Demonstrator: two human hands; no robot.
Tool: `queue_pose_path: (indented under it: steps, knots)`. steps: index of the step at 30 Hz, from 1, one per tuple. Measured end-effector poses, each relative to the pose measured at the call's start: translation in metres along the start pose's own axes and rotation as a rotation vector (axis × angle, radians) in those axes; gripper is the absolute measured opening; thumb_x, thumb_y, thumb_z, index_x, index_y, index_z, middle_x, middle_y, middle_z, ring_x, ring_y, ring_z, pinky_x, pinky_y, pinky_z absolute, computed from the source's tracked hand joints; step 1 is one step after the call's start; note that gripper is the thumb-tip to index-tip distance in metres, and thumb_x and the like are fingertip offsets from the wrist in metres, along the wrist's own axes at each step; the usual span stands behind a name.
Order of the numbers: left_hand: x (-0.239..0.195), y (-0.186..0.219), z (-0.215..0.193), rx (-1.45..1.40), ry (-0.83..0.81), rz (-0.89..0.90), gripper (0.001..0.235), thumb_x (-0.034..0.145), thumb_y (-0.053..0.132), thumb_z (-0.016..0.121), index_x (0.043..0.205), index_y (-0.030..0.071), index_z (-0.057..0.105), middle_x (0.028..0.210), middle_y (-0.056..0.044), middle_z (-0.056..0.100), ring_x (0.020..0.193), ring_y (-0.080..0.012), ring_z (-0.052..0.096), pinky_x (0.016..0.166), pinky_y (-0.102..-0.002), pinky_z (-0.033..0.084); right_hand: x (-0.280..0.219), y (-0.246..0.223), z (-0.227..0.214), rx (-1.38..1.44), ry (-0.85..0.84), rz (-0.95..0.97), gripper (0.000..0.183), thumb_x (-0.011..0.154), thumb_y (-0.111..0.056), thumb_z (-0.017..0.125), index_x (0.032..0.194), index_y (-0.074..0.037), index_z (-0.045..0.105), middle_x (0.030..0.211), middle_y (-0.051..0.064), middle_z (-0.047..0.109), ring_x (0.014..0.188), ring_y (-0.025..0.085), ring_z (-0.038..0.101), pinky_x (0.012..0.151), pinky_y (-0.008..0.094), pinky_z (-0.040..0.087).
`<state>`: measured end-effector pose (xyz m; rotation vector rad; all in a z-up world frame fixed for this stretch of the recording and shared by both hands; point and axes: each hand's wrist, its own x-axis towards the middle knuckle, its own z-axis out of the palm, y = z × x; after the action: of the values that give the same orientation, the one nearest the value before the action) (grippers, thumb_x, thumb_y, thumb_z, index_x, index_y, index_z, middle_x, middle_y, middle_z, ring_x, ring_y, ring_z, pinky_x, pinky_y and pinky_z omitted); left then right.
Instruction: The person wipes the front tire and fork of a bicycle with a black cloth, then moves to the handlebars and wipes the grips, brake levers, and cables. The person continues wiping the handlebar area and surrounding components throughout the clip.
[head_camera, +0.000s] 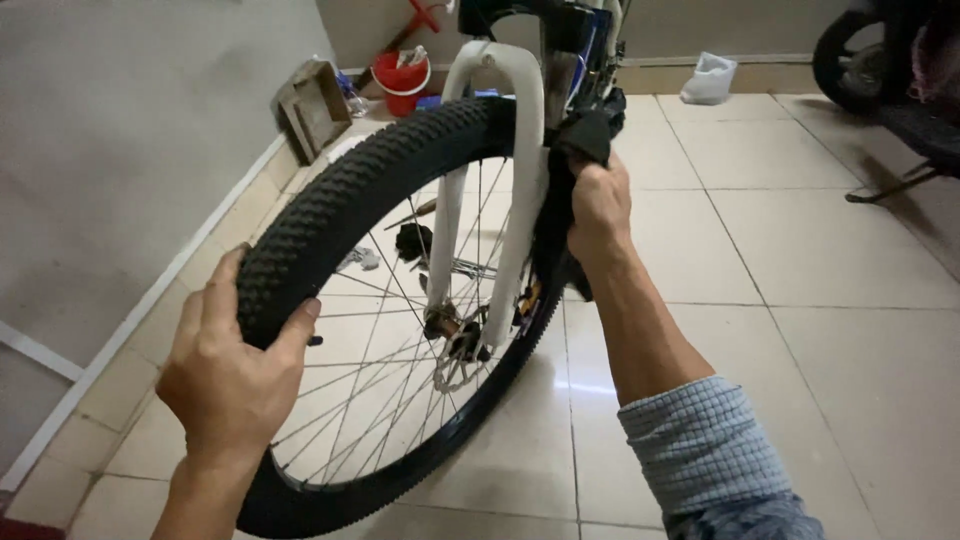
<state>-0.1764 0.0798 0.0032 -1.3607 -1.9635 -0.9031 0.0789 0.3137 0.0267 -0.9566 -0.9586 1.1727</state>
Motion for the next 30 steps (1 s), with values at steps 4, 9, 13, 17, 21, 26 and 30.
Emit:
queue_pose_path:
  steps: [4, 9, 13, 17, 21, 26, 30]
  knots:
    - [-0.004, -0.008, 0.004, -0.042, 0.041, 0.095, 0.074, 0.087, 0.036, 0.086, 0.150, 0.005, 0.062, 0.124, -0.022, 0.070, 0.107, -0.0433, 0.066, 0.078, -0.055, 0.053, 0.005, 0.057, -0.028, 0.071, -0.117, 0.045, 0.033, 0.083, -0.011, 0.058, 0.114, -0.004, 0.066, 0.105, 0.012, 0.070, 0.096, 0.030, 0.068, 0.080, 0.042, 0.058]
    - [-0.003, -0.003, -0.001, -0.010, 0.065, 0.092, 0.068, 0.090, 0.037, 0.089, 0.144, 0.002, 0.066, 0.106, -0.017, 0.071, 0.080, -0.0334, 0.067, 0.055, -0.046, 0.054, 0.016, 0.051, -0.029, 0.122, -0.034, -0.124, 0.029, 0.076, -0.002, 0.052, 0.101, -0.001, 0.066, 0.084, 0.010, 0.066, 0.075, 0.021, 0.062, 0.063, 0.034, 0.059]
    - [-0.002, 0.002, -0.004, 0.021, 0.036, 0.058, 0.072, 0.089, 0.041, 0.088, 0.146, 0.003, 0.065, 0.108, -0.017, 0.071, 0.086, -0.0352, 0.069, 0.059, -0.047, 0.058, 0.026, 0.000, -0.005, -0.024, -0.213, -0.337, 0.044, 0.082, -0.006, 0.057, 0.126, -0.004, 0.056, 0.104, 0.009, 0.064, 0.092, 0.018, 0.062, 0.075, 0.029, 0.058]
    - [-0.003, 0.002, -0.003, -0.002, 0.053, 0.036, 0.071, 0.085, 0.040, 0.087, 0.144, 0.005, 0.066, 0.112, -0.015, 0.072, 0.090, -0.0356, 0.069, 0.060, -0.050, 0.056, 0.062, -0.008, 0.014, -0.030, -0.099, -0.544, 0.042, 0.068, -0.006, 0.045, 0.106, -0.007, 0.064, 0.081, 0.003, 0.057, 0.071, 0.014, 0.049, 0.051, 0.029, 0.040]
    - [-0.003, 0.002, -0.002, 0.002, 0.069, 0.040, 0.072, 0.084, 0.041, 0.087, 0.143, 0.006, 0.066, 0.114, -0.014, 0.073, 0.093, -0.0343, 0.070, 0.063, -0.048, 0.057, 0.051, 0.005, 0.010, -0.011, -0.051, -0.482, 0.024, 0.066, -0.001, 0.042, 0.085, -0.012, 0.053, 0.073, 0.001, 0.046, 0.064, 0.013, 0.045, 0.044, 0.029, 0.033]
    - [-0.004, 0.001, 0.000, -0.004, 0.082, 0.045, 0.071, 0.084, 0.042, 0.087, 0.142, 0.007, 0.066, 0.114, -0.013, 0.073, 0.092, -0.0333, 0.069, 0.060, -0.049, 0.056, 0.038, -0.006, 0.011, -0.115, -0.029, -0.531, 0.033, 0.069, -0.004, 0.046, 0.098, -0.008, 0.063, 0.083, 0.004, 0.059, 0.076, 0.015, 0.053, 0.054, 0.027, 0.044]
    - [-0.003, 0.003, -0.001, -0.031, 0.060, 0.030, 0.070, 0.085, 0.040, 0.085, 0.143, 0.008, 0.065, 0.108, -0.013, 0.071, 0.089, -0.0336, 0.068, 0.058, -0.051, 0.055, 0.060, -0.016, 0.022, -0.088, 0.026, -0.612, 0.047, 0.074, 0.002, 0.051, 0.120, -0.008, 0.058, 0.104, 0.010, 0.068, 0.090, 0.020, 0.067, 0.067, 0.026, 0.059]
